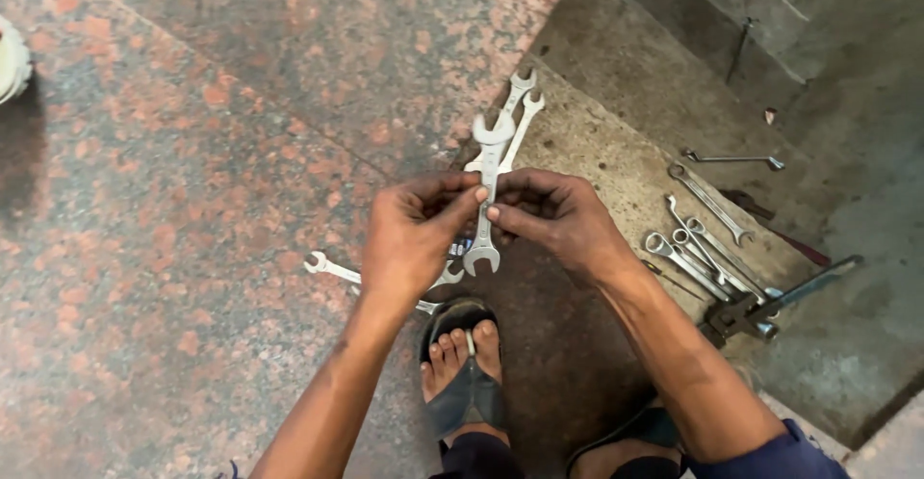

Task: Organizing various sizes of wrenches on a shelf within a vehicle service pit.

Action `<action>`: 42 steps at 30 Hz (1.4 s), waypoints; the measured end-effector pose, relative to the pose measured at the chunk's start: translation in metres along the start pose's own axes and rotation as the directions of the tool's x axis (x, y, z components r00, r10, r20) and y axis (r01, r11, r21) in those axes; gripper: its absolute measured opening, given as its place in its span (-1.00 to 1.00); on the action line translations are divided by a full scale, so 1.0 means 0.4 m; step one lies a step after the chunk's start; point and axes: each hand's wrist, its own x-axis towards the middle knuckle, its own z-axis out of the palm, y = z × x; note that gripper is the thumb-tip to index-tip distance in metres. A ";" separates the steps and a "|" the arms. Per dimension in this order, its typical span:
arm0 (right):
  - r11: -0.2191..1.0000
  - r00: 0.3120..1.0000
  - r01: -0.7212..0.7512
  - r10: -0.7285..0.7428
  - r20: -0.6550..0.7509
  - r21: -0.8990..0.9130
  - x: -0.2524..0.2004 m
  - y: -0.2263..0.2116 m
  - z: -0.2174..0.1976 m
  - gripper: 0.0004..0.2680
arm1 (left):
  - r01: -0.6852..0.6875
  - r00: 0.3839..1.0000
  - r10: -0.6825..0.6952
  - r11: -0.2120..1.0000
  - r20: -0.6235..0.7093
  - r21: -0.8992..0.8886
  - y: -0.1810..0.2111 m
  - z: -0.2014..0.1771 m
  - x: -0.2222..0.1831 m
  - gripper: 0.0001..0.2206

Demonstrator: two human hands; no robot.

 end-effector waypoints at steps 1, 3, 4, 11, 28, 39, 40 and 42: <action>0.999 1.000 0.004 -0.004 0.005 0.045 -0.004 0.002 -0.010 -0.82 | 0.013 1.000 -0.013 0.999 0.003 0.040 0.005 0.011 0.001 -0.75; 0.999 0.998 -0.002 0.004 -0.063 0.037 -0.002 0.017 -0.042 -0.83 | -0.032 0.999 0.030 0.994 0.022 0.104 0.011 0.011 0.005 -0.75; 1.000 0.993 -0.009 0.012 -0.121 0.027 -0.002 0.025 -0.061 -0.84 | -0.080 0.997 0.075 0.983 0.034 0.164 0.013 0.012 0.009 -0.75; 0.984 0.888 -0.094 0.153 -0.433 0.154 0.130 0.235 -0.353 -0.82 | -0.070 0.994 0.099 0.893 -0.043 0.444 -0.020 -0.090 -0.039 -0.72; 0.904 0.747 -0.342 0.427 -0.510 0.256 0.433 0.608 -0.465 -0.77 | 0.073 0.956 0.180 0.615 -0.230 0.785 -0.198 -0.220 -0.236 -0.78; 0.952 0.844 -0.304 0.286 -0.453 0.034 0.308 0.558 -0.437 -0.83 | -0.115 0.953 0.299 0.509 -0.050 0.853 -0.214 -0.227 -0.258 -0.70; 0.953 0.839 -0.294 0.292 -0.459 0.069 0.283 0.546 -0.433 -0.82 | -0.141 0.959 0.285 0.477 0.000 0.867 -0.216 -0.221 -0.256 -0.68; 0.956 0.826 -0.279 0.285 -0.486 0.086 0.256 0.519 -0.421 -0.82 | -0.181 0.951 0.306 0.427 0.047 0.886 -0.225 -0.206 -0.237 -0.67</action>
